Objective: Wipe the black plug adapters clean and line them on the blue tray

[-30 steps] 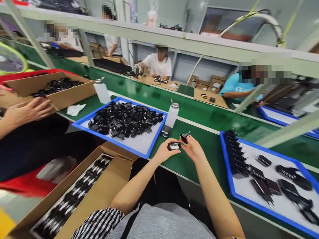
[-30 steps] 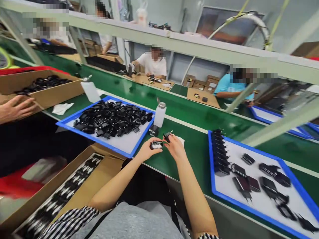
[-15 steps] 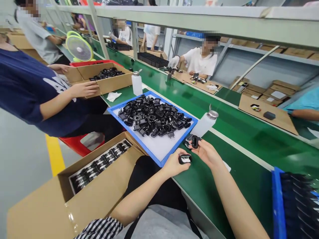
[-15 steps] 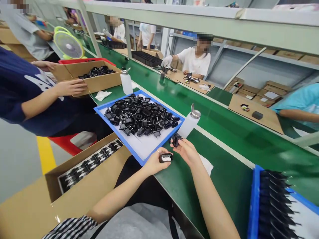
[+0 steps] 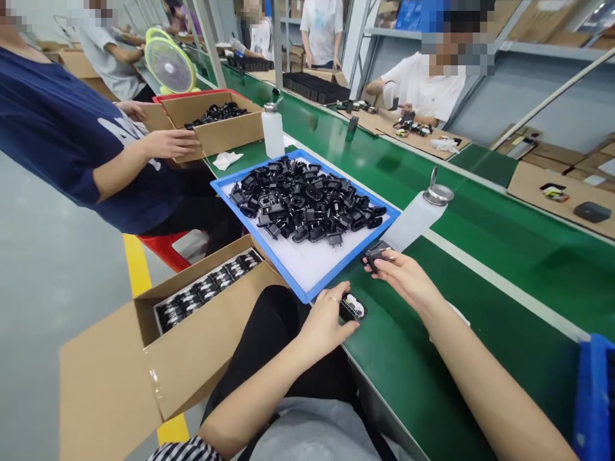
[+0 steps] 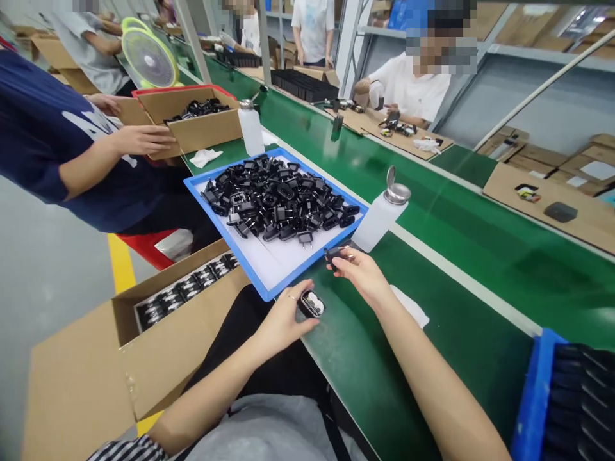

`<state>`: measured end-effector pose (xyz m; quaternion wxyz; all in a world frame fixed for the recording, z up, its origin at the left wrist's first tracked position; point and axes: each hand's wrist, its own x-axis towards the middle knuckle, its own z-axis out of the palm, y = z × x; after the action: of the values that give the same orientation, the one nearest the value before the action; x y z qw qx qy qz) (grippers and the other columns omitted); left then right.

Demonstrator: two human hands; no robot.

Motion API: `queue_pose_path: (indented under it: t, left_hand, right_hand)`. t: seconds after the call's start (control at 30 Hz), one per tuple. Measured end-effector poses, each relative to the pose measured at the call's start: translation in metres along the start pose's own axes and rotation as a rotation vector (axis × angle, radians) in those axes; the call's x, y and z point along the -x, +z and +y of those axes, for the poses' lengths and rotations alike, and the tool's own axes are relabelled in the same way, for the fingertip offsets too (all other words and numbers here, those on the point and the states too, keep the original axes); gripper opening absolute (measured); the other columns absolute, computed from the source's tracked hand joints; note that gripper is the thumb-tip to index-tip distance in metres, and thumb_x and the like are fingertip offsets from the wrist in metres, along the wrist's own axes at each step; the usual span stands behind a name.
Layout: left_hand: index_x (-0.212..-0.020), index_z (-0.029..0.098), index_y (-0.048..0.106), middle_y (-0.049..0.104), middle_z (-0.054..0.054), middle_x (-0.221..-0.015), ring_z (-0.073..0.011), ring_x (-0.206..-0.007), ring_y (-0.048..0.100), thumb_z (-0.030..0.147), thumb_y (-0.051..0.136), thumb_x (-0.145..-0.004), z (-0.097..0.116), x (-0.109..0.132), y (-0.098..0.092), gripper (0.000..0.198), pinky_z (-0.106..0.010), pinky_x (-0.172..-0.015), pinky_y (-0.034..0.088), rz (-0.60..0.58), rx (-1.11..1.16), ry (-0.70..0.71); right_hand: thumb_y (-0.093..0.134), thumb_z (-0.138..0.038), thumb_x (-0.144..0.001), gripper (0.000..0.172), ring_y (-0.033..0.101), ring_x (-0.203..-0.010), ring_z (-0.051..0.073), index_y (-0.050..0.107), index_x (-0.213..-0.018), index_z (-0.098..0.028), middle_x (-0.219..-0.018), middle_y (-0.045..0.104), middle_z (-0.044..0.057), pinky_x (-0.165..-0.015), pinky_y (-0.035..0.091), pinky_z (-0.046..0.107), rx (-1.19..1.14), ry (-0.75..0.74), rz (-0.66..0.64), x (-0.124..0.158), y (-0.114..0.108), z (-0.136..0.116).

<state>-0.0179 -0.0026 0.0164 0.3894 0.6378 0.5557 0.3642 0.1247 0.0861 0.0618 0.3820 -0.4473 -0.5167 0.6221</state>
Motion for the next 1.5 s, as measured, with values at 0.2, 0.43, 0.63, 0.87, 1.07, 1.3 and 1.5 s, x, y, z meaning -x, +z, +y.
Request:
queue_pose_path:
  t: [0.2,0.43,0.63,0.87,1.07,1.3,1.5]
  left_hand:
    - [-0.089,0.020,0.053,0.056,-0.002,-0.087,-0.0178,-0.083,0.052,0.020,0.062,-0.059,0.000,-0.008,0.004,0.031,-0.031,-0.074,0.041,0.125,-0.035,-0.062]
    - [-0.103,0.018,0.047,0.058,-0.003,-0.093,-0.0171,-0.079,0.055,0.025,0.059,-0.062,0.004,-0.008,0.006,0.044,-0.031,-0.073,0.043,0.151,-0.059,-0.091]
    - [-0.105,0.021,0.045,0.058,-0.001,-0.097,-0.0158,-0.084,0.054,0.026,0.054,-0.066,0.006,-0.003,0.007,0.040,-0.029,-0.075,0.043,0.177,-0.166,-0.053]
    - [-0.106,0.021,0.046,0.059,-0.001,-0.098,-0.0168,-0.084,0.055,0.031,0.050,-0.071,0.008,0.001,0.004,0.037,-0.030,-0.074,0.044,0.150,-0.325,-0.037]
    - [-0.106,0.018,0.048,0.058,-0.005,-0.101,-0.0180,-0.088,0.055,0.029,0.047,-0.074,0.031,-0.003,-0.014,0.033,-0.028,-0.074,0.044,-0.013,-0.524,-0.027]
    - [-0.080,0.011,0.061,0.063,-0.012,-0.080,-0.0237,-0.077,0.059,0.020,0.052,-0.070,0.074,-0.030,-0.032,0.016,-0.031,-0.064,0.046,-0.355,-0.791,-0.168]
    - [-0.071,0.011,0.064,0.064,-0.010,-0.070,-0.0225,-0.070,0.060,0.016,0.069,-0.052,0.086,-0.052,-0.036,0.021,-0.025,-0.061,0.046,-0.482,-0.780,-0.196]
  right_hand:
    - [0.061,-0.017,-0.055,0.010,0.053,-0.059,0.014,0.062,-0.065,-0.020,-0.068,0.060,0.000,-0.056,0.042,0.028,0.565,-0.175,-0.107,0.018,0.006,-0.008]
    - [0.055,-0.011,-0.059,0.012,0.053,-0.063,0.016,0.059,-0.065,-0.022,-0.069,0.058,0.000,-0.057,0.039,0.028,0.941,-0.336,-0.275,0.028,0.011,-0.016]
    - [0.048,-0.008,-0.067,0.014,0.053,-0.071,0.016,0.055,-0.075,-0.017,-0.080,0.057,0.004,-0.062,0.041,0.028,1.159,-0.324,-0.368,0.033,0.016,-0.018]
    - [0.050,-0.008,-0.069,0.011,0.054,-0.070,0.015,0.054,-0.076,-0.016,-0.077,0.057,0.004,-0.060,0.041,0.024,1.316,-0.332,-0.385,0.034,0.019,-0.016]
    - [0.052,-0.011,-0.069,0.011,0.055,-0.071,0.017,0.056,-0.078,-0.016,-0.078,0.060,0.003,-0.060,0.040,0.025,1.406,-0.330,-0.379,0.034,0.021,-0.017]
    - [0.050,-0.010,-0.067,0.015,0.056,-0.070,0.019,0.059,-0.074,-0.019,-0.075,0.063,0.002,-0.057,0.038,0.024,1.479,-0.208,-0.400,0.031,0.028,-0.029]
    - [0.053,-0.011,-0.063,0.018,0.057,-0.072,0.018,0.061,-0.075,-0.021,-0.076,0.064,0.001,-0.057,0.038,0.023,1.343,-0.136,-0.441,0.026,0.031,-0.035]
